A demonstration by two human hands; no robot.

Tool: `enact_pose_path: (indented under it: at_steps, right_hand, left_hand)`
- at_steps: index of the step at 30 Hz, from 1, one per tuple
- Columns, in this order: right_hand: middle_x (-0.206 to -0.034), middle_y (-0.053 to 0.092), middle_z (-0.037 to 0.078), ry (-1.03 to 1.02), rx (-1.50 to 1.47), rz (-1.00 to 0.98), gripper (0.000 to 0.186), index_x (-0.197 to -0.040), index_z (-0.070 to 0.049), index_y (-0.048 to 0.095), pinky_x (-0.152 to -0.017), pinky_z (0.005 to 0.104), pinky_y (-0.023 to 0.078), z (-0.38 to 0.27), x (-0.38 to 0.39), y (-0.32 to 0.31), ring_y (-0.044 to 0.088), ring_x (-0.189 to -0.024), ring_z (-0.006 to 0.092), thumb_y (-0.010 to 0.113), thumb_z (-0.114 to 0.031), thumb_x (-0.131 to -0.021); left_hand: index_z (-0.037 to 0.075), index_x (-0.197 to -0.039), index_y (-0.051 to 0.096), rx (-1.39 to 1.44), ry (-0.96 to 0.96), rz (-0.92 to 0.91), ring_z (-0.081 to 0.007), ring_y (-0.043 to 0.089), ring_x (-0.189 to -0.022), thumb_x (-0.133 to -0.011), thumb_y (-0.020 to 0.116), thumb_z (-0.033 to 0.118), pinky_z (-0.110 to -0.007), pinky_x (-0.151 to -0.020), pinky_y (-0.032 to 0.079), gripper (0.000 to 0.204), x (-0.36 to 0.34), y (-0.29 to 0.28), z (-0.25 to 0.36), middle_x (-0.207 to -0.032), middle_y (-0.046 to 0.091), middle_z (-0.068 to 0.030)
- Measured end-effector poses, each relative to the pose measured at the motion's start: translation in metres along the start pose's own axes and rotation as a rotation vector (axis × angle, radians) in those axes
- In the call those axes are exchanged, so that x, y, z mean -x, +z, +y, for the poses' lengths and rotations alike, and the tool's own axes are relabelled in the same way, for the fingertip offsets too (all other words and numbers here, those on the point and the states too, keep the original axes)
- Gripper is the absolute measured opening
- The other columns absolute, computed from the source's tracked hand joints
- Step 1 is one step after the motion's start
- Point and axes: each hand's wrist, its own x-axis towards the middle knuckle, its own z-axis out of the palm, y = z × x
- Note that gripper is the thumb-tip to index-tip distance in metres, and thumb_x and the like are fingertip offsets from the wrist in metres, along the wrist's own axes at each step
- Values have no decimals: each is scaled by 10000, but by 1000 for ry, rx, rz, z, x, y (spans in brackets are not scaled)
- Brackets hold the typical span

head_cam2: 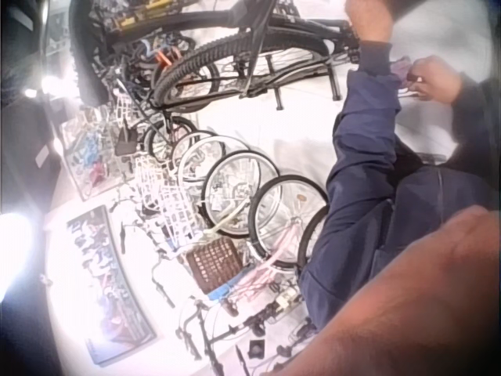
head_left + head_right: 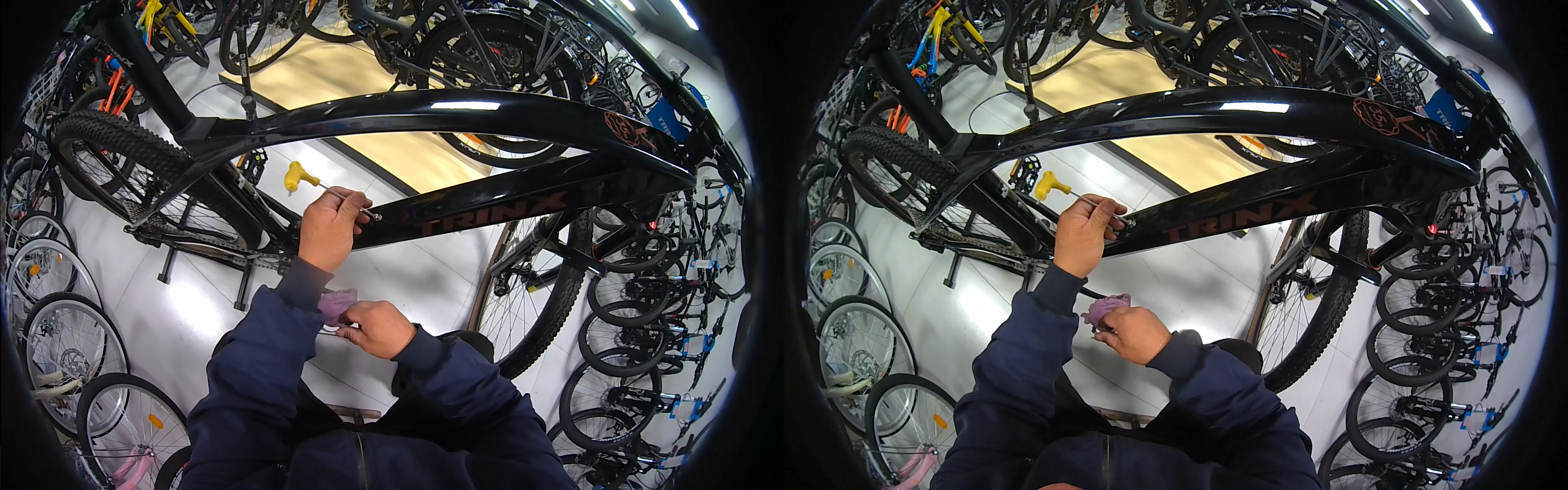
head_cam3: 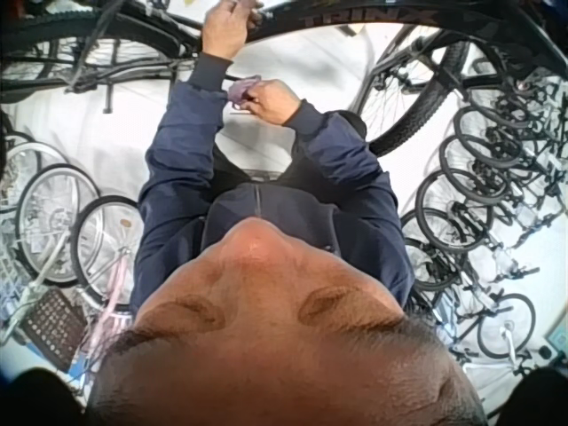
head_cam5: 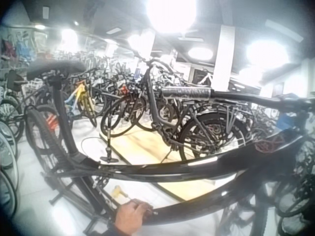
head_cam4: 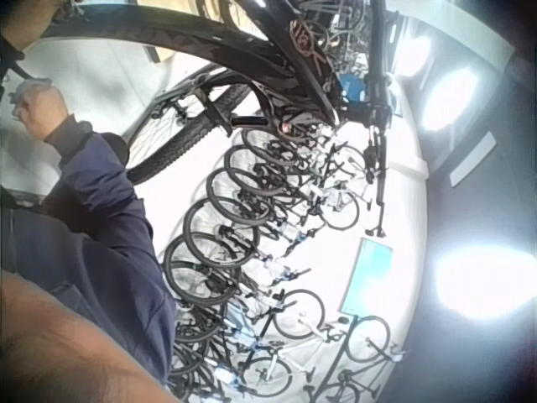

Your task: The person uses a yellow-handled screwdriver to tighten screws on the down tube of a black bicycle frame. They repeatedly insert the screwdriver, turn it clockwise, and reposition to work on different fasteners along the frame.

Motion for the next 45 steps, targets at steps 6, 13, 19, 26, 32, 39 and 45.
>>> enact_pose_path:
  at_steps: [6, 13, 19, 26, 32, 39, 45]
  right_hand:
    - [-918, 699, 150, -11, 1, 0, 239, -994, -42, 708, -755, 440, 538, 0, 0, 0, 663, -853, 377, 776, -238, -874]
    - [-919, 702, 153, -16, -8, 6, 249, -987, -35, 714, -754, 436, 543, 2, 0, 0, 666, -848, 377, 776, -249, -876]
    - [-918, 704, 154, -3, -10, -9, 256, -989, -33, 718, -752, 435, 545, 2, 0, 1, 670, -844, 377, 775, -257, -880]
    - [-927, 704, 158, -2, 6, -6, 260, -992, -31, 714, -755, 442, 541, 2, -1, 1, 665, -849, 385, 774, -256, -878]
    - [-925, 701, 162, -10, 19, -6, 253, -991, -30, 713, -754, 444, 540, 3, -1, 1, 664, -848, 386, 773, -247, -876]
    - [-912, 702, 165, 8, -1, -17, 264, -984, -23, 718, -750, 441, 544, 4, -1, 1, 669, -835, 384, 758, -267, -891]
    - [-914, 705, 170, -1, 13, -18, 261, -974, -19, 724, -759, 442, 550, 5, -2, 1, 675, -837, 380, 747, -269, -900]
  left_hand:
    - [-3, -994, 715, -45, -33, -164, -97, 675, -753, -1019, 629, 172, -238, -660, 539, 196, 0, -11, 4, -916, 746, -41]
    - [-14, -908, 721, -301, 26, -11, -81, 627, -653, -993, 696, 229, -231, -624, 509, 258, 1, -3, 3, -732, 702, -34]
    - [-3, -898, 708, -243, 7, 8, -72, 617, -652, -991, 704, 247, -227, -599, 495, 266, 0, 1, 2, -757, 705, -33]
    - [17, -961, 731, -12, -62, -131, -84, 628, -691, -1016, 644, 210, -238, -625, 492, 219, 0, -4, 6, -890, 722, -14]
    - [2, -969, 751, -174, 12, -150, -100, 631, -674, -991, 668, 222, -247, -645, 490, 236, -2, -9, 2, -807, 725, -29]
    - [-1, -852, 748, -364, 49, 5, -82, 573, -626, -974, 719, 304, -251, -619, 453, 330, 4, 1, 9, -667, 663, -13]
    - [-9, -762, 700, -352, 19, 56, -142, 603, -599, -961, 730, 336, -300, -598, 476, 400, 3, 7, 7, -649, 672, -68]
